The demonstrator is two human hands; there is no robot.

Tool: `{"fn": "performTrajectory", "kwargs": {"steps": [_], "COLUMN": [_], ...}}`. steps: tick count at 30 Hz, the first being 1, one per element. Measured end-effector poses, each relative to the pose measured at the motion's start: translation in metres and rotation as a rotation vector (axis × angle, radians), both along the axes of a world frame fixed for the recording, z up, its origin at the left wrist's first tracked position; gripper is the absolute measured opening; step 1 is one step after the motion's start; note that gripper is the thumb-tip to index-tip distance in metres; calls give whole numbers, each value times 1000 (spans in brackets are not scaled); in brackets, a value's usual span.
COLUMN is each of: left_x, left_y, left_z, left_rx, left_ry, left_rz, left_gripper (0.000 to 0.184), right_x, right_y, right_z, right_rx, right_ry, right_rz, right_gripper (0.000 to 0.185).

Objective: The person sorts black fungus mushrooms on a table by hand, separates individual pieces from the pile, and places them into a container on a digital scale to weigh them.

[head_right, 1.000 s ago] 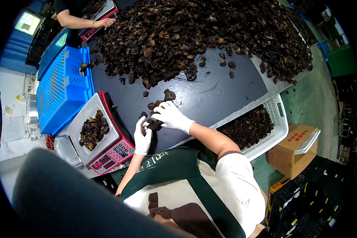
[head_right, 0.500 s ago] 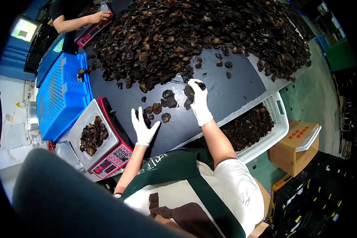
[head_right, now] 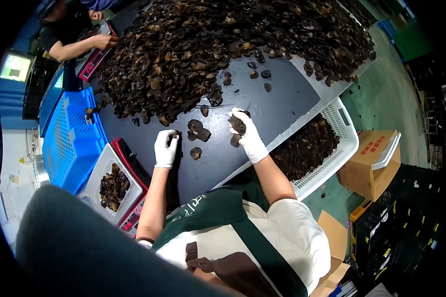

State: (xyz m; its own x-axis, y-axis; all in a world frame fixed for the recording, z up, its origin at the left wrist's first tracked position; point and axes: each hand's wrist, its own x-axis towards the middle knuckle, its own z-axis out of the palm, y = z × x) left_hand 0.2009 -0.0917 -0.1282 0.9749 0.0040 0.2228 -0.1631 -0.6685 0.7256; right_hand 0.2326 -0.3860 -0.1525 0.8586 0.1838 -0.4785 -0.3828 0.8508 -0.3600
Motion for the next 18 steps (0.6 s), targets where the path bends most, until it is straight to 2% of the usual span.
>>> {"fn": "performTrajectory", "kwargs": {"steps": [1,3,6,7,9,11,13,14,15,18], "left_x": [3,11,28,27,29,29,27,25,25,10], "left_y": [-4,-12,-30,-38,-45,-45,-40,-36,-33,-21], "left_z": [4,14,19,20,14,5,-5,-15,-16,-12], "left_rx": [-95,-129,80,58,189,184,88,-1,32,-229], "left_ry": [33,121,-81,60,110,187,148,34,-95,126], "left_rz": [88,78,-227,-225,-265,-272,-195,-145,-117,66], "left_gripper": [15,17,26,27,27,24,20,17,16,15], "right_x": [-1,-2,-2,-2,-1,-1,-1,-2,-3,-2], "right_y": [-2,-3,-5,-5,-5,-7,-6,-5,-2,6], "right_z": [-2,-5,-3,-2,-5,-6,0,5,13,20], "right_rx": [-1,10,68,92,98,102,98,99,-13,-201], "right_ry": [3,-31,-26,-34,-48,-63,-65,-65,-117,-168], "right_rz": [-11,41,60,74,82,90,106,101,112,136], "right_gripper": [21,20,19,19,17,16,13,13,12,10]}}
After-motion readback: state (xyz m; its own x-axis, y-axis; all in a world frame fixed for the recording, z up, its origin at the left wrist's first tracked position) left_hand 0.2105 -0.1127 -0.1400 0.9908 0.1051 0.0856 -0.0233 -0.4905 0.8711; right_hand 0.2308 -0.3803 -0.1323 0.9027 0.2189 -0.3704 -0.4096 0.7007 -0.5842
